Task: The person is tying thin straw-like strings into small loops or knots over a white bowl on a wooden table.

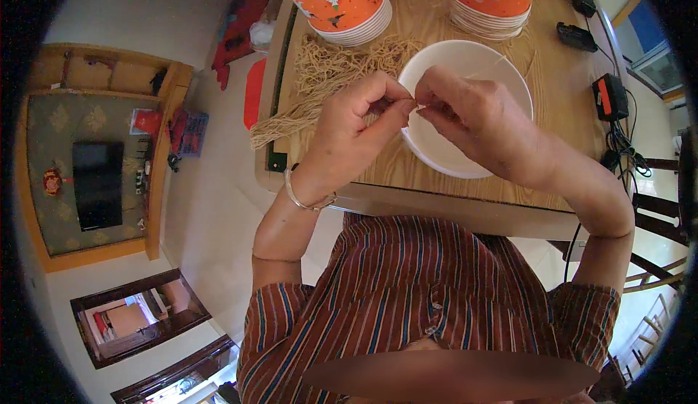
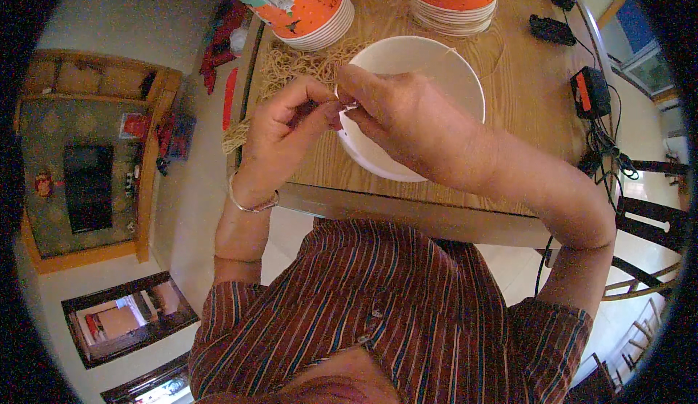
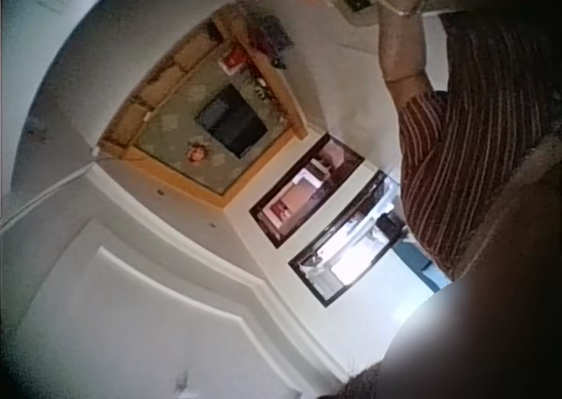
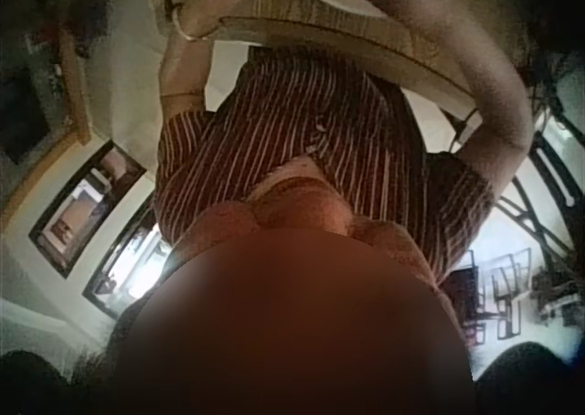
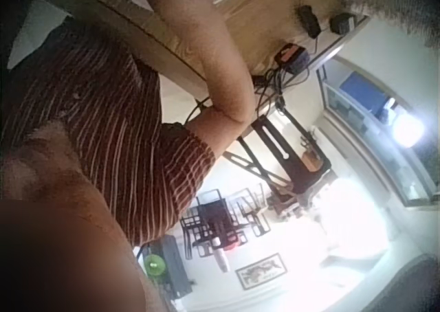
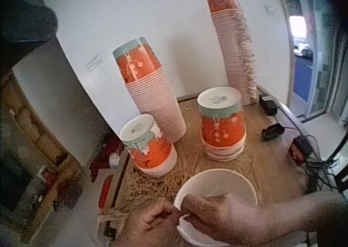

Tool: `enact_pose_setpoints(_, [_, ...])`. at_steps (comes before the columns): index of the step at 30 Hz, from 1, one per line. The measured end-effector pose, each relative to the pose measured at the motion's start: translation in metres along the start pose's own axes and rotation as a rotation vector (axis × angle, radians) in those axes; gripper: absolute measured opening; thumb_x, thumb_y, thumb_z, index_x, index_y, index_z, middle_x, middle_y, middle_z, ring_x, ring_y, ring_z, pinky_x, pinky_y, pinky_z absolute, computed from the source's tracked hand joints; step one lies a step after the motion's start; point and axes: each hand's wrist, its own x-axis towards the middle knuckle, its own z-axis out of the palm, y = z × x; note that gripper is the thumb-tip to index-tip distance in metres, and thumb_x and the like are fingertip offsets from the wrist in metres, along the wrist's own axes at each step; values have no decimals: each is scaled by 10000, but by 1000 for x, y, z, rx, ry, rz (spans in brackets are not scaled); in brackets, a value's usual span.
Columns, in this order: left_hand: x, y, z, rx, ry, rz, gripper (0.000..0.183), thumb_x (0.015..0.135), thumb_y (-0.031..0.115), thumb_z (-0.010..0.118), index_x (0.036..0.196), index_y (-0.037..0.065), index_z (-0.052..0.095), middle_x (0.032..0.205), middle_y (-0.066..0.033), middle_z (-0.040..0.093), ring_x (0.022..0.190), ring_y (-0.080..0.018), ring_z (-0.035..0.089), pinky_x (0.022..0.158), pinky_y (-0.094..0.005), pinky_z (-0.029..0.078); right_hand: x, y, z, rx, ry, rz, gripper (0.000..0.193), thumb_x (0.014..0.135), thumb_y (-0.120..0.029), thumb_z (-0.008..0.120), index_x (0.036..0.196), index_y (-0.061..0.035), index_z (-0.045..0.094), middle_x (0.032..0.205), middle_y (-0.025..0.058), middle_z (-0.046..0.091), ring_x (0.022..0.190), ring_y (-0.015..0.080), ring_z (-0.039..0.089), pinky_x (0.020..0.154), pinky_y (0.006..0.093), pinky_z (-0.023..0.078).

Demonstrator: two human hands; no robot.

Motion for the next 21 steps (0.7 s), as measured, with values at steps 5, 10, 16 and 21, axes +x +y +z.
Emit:
enact_pose_setpoints(5, [0, 2, 0, -20, 2, 11, 51, 872, 2, 633, 916, 4, 606, 824, -43, 630, 771, -90, 602, 691, -248, 503, -1, 0, -5, -152, -27, -52, 160, 858, -69, 575, 985, -45, 481, 738, 188, 619, 741, 404, 638, 601, 474, 506])
enact_pose_setpoints(10, [-1, 1, 1, -61, -2, 7, 49, 866, -2, 645, 908, 7, 622, 823, -41, 639, 776, -89, 605, 709, -248, 504, -4, 4, -5, -116, -44, -77, 165, 838, -51, 572, 975, -54, 483, 778, 182, 624, 756, 393, 642, 604, 464, 515])
enact_pose_setpoints(16, [3, 2, -1, 121, -10, 146, 77, 837, -17, 658, 907, 8, 642, 838, -62, 650, 776, -140, 632, 700, -266, 501, -5, 5, -6, -134, -107, -13, 167, 846, -67, 565, 993, -53, 489, 780, 170, 635, 763, 383, 651, 612, 460, 521])
enact_pose_setpoints(21, [0, 1, 1, 244, 75, 263, 137, 808, -39, 658, 930, 22, 656, 853, -83, 654, 787, -201, 649, 694, -302, 511, -6, 7, -7, -179, -120, -52, 188, 855, -80, 561, 1024, -57, 480, 796, 181, 647, 765, 387, 654, 600, 472, 519])
